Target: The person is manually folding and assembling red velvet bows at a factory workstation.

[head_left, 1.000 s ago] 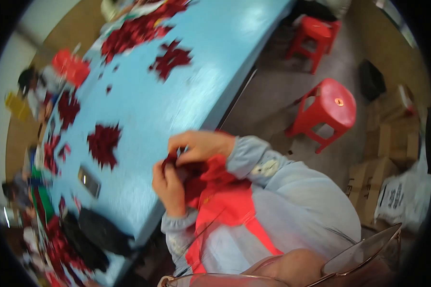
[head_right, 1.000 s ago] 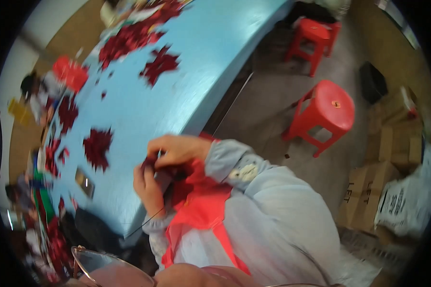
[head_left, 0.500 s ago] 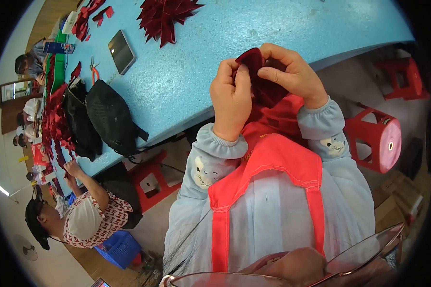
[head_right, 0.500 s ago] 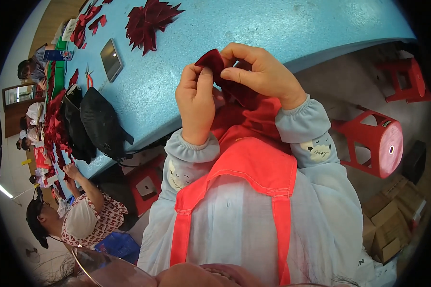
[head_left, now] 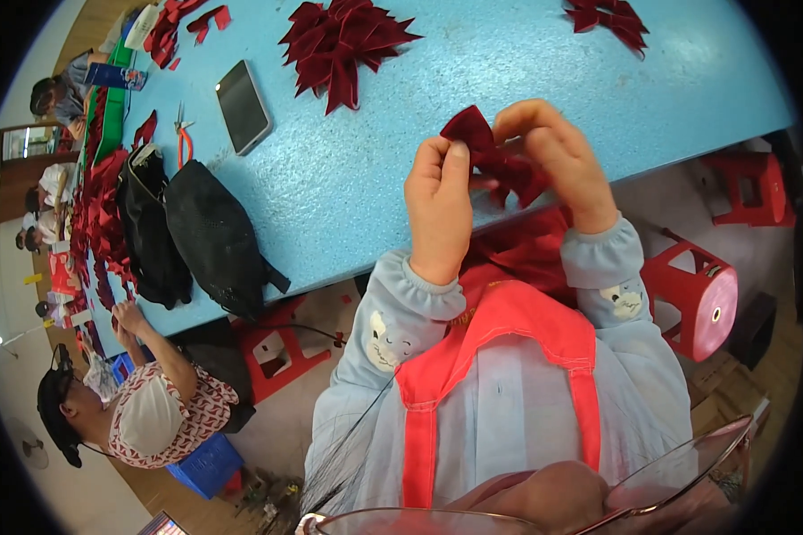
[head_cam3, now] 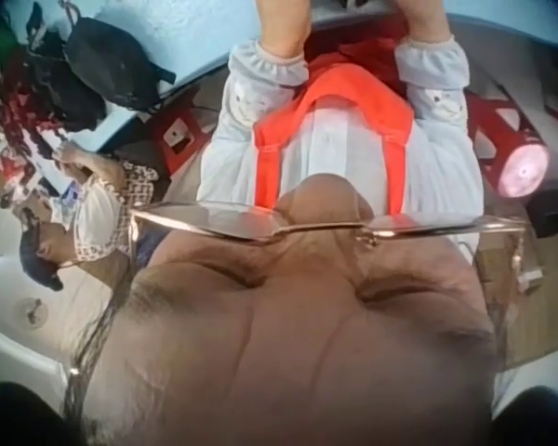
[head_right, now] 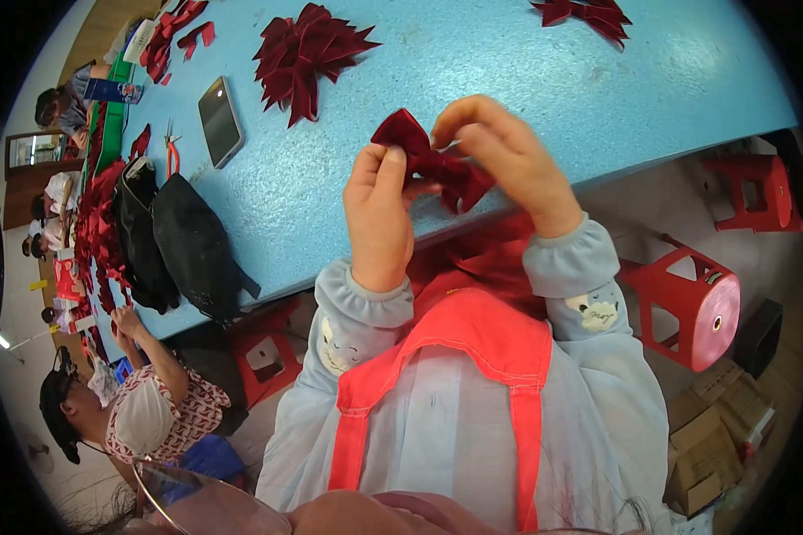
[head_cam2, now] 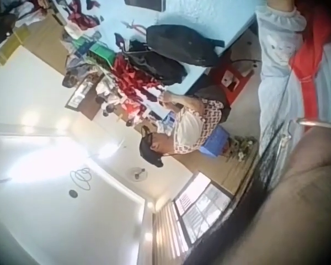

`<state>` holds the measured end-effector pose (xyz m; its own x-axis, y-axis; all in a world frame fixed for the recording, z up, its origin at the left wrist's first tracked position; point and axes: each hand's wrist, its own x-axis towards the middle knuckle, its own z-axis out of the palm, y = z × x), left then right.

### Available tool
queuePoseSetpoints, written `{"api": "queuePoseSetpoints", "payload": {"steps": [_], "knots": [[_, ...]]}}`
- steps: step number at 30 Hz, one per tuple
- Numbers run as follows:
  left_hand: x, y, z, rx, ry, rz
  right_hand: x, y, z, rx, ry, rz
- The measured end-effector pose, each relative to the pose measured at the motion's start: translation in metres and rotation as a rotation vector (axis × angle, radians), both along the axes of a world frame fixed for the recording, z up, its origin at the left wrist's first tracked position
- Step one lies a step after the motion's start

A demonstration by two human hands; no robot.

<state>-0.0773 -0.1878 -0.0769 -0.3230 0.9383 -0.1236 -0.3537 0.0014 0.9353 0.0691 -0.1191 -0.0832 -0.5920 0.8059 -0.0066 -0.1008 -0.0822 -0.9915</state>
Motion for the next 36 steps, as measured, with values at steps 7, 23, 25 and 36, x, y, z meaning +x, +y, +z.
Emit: {"api": "queuePoseSetpoints", "payload": {"steps": [7,23,25,36], "knots": [[0.003,0.014,0.008,-0.045,-0.411,0.052,-0.004,-0.013,-0.005,-0.069,0.212,-0.300],[-0.008,0.010,0.015,-0.108,-0.307,-0.101,-0.024,-0.017,0.002,-0.345,0.382,-0.501],[-0.013,0.009,0.013,-0.107,-0.319,-0.096,-0.024,-0.018,-0.001,-0.342,0.347,-0.471],[-0.060,-0.033,-0.016,0.259,1.034,0.196,0.010,-0.009,-0.007,0.289,-0.191,-0.734]]}}
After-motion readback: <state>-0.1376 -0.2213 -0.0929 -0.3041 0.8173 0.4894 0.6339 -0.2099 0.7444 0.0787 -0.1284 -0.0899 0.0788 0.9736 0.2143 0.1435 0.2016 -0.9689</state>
